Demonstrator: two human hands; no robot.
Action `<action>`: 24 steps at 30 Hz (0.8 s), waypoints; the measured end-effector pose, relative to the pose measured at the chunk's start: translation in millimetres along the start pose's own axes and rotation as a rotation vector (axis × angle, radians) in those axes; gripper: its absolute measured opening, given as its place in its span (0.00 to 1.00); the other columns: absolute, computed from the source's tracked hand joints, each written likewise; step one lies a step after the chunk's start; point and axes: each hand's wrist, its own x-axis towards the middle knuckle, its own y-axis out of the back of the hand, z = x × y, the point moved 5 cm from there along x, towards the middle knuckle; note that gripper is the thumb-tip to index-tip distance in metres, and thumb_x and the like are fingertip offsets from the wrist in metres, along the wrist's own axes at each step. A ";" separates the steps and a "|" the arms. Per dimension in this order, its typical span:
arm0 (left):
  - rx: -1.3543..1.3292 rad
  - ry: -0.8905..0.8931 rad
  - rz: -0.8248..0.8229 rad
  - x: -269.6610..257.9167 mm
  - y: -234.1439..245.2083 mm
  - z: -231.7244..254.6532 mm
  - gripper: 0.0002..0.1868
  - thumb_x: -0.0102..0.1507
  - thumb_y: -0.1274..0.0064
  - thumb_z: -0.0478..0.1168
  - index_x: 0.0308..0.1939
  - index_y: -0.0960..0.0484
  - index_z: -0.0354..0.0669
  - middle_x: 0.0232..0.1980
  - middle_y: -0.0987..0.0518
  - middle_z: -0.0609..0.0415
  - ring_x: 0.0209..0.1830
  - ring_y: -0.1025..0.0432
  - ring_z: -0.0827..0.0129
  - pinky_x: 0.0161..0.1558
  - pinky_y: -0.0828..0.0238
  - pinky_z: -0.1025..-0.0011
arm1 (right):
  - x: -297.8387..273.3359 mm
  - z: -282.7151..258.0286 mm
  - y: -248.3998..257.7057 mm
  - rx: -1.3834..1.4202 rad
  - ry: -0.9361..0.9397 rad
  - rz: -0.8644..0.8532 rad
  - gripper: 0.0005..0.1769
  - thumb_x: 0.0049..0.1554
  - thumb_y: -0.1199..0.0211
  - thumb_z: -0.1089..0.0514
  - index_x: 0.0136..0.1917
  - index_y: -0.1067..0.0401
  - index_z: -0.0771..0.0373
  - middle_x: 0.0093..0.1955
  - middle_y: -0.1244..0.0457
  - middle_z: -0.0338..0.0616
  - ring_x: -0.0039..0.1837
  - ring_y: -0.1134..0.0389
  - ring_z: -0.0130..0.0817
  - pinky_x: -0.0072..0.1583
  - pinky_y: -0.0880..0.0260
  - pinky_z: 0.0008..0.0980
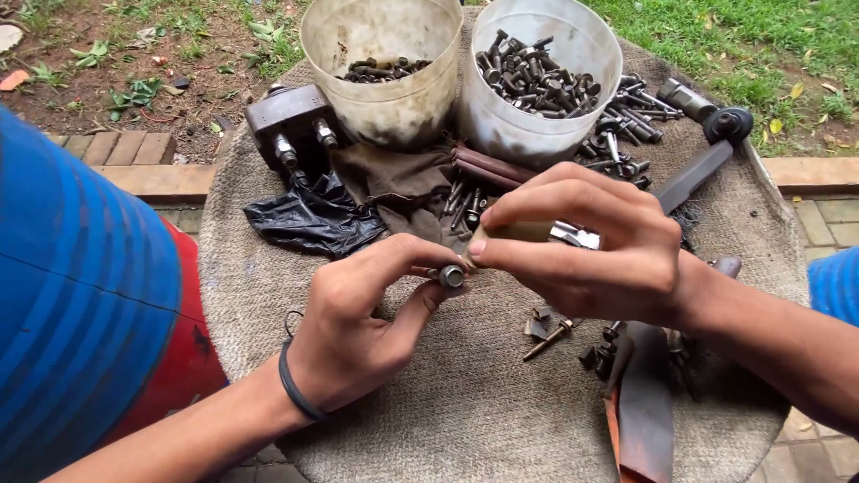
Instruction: Cleaning a small metal component by sanding it with a piece of sandpaper to remove rust or debris.
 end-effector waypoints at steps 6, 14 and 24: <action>0.060 0.003 0.019 -0.5 0.3 1.2 0.09 0.63 0.46 0.27 0.46 0.21 0.37 0.40 0.17 0.51 0.37 0.20 0.66 0.42 0.23 0.73 | 0.1 -8.6 -10.3 0.089 0.150 -0.070 0.05 0.62 0.35 0.68 0.52 0.23 0.73 0.50 0.32 0.59 0.45 0.28 0.43 0.46 0.22 0.34; 0.062 -0.016 0.008 -0.6 0.1 0.6 0.08 0.63 0.47 0.26 0.46 0.21 0.36 0.41 0.17 0.50 0.37 0.21 0.64 0.42 0.23 0.72 | 6.4 -11.9 -6.5 0.082 0.169 -0.069 0.08 0.64 0.41 0.67 0.48 0.22 0.73 0.47 0.33 0.58 0.44 0.29 0.44 0.45 0.23 0.35; -0.034 -0.044 0.002 2.1 -0.1 3.2 0.06 0.65 0.48 0.26 0.45 0.21 0.34 0.42 0.17 0.49 0.38 0.21 0.62 0.44 0.25 0.70 | 5.4 -10.6 -3.7 -0.054 0.239 -0.065 0.11 0.65 0.44 0.64 0.50 0.22 0.72 0.47 0.31 0.57 0.44 0.28 0.43 0.45 0.24 0.34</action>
